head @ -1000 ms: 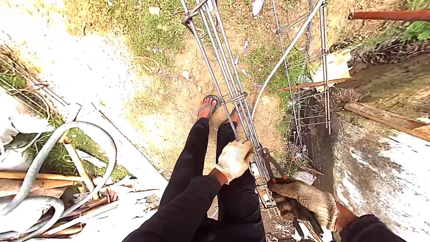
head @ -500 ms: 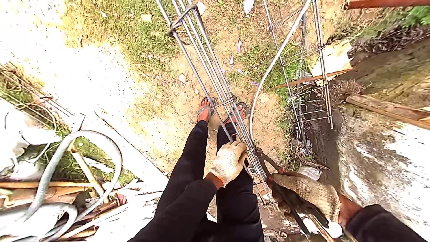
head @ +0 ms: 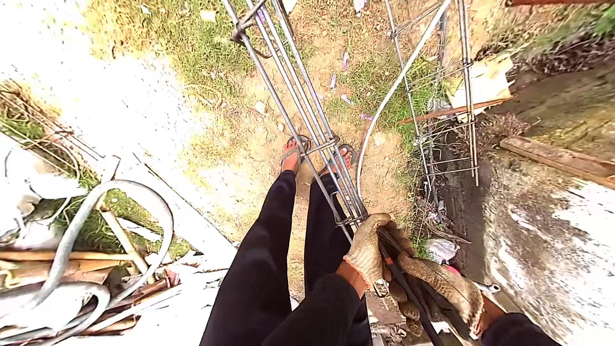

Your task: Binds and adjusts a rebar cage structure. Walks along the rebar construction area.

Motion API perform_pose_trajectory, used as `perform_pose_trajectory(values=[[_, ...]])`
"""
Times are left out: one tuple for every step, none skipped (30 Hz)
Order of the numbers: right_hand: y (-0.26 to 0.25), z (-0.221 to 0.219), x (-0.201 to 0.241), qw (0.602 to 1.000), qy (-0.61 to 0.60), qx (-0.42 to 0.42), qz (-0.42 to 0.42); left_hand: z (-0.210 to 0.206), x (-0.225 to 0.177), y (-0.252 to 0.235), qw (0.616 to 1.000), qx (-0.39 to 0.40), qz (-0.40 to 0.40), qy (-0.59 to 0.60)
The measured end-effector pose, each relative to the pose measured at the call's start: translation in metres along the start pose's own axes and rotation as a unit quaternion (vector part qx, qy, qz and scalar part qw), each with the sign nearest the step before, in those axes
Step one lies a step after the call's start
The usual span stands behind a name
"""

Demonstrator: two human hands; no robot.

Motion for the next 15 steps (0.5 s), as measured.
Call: perform_pose_trajectory(values=[[0.004,-0.002,0.005,0.998,0.047,-0.037,-0.005,-0.006,0.002,-0.003,0.999,-0.033,-0.006,0.026],[0.007,-0.006,0.009,0.99,0.111,-0.081,-0.01,-0.011,0.004,-0.006,0.997,-0.063,-0.018,0.044],[0.008,-0.013,0.013,0.97,0.203,-0.136,-0.015,-0.014,0.005,-0.009,0.994,-0.082,-0.034,0.06],[0.01,-0.02,0.014,0.929,0.315,-0.195,-0.019,-0.016,0.008,-0.01,0.992,-0.095,-0.042,0.07],[0.012,-0.025,0.013,0.864,0.439,-0.246,-0.023,-0.019,0.009,-0.01,0.991,-0.104,-0.043,0.077],[0.015,-0.031,0.011,0.777,0.562,-0.283,-0.031,-0.022,0.008,-0.011,0.989,-0.116,-0.044,0.085],[0.021,-0.042,0.009,0.686,0.659,-0.306,-0.042,-0.025,0.008,-0.012,0.986,-0.129,-0.045,0.092],[0.027,-0.057,0.005,0.612,0.722,-0.32,-0.052,-0.028,0.008,-0.011,0.984,-0.141,-0.043,0.102],[0.032,-0.07,-0.002,0.556,0.76,-0.33,-0.059,-0.031,0.008,-0.01,0.981,-0.153,-0.04,0.111],[0.034,-0.077,-0.009,0.512,0.786,-0.343,-0.058,-0.033,0.009,-0.009,0.979,-0.162,-0.038,0.119],[0.033,-0.079,-0.013,0.489,0.794,-0.356,-0.067,-0.035,0.01,-0.01,0.978,-0.17,-0.04,0.117],[0.031,-0.078,-0.013,0.491,0.787,-0.363,-0.091,-0.037,0.011,-0.011,0.977,-0.178,-0.043,0.11],[0.029,-0.075,-0.01,0.513,0.772,-0.357,-0.113,-0.037,0.012,-0.011,0.976,-0.185,-0.048,0.101],[0.029,-0.069,-0.006,0.545,0.756,-0.341,-0.122,-0.036,0.012,-0.012,0.974,-0.197,-0.056,0.093],[0.028,-0.062,0.0,0.58,0.739,-0.322,-0.118,-0.035,0.011,-0.014,0.974,-0.2,-0.06,0.091]])
Point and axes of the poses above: each hand's wrist, its own y-axis away from the middle knuckle, its own z-axis out of the back of the hand, x = y × z, the point moved 1 cm from there along -y, towards the middle knuckle, and after that the axes turned 11 degrees about z, right-handed, at the moved point
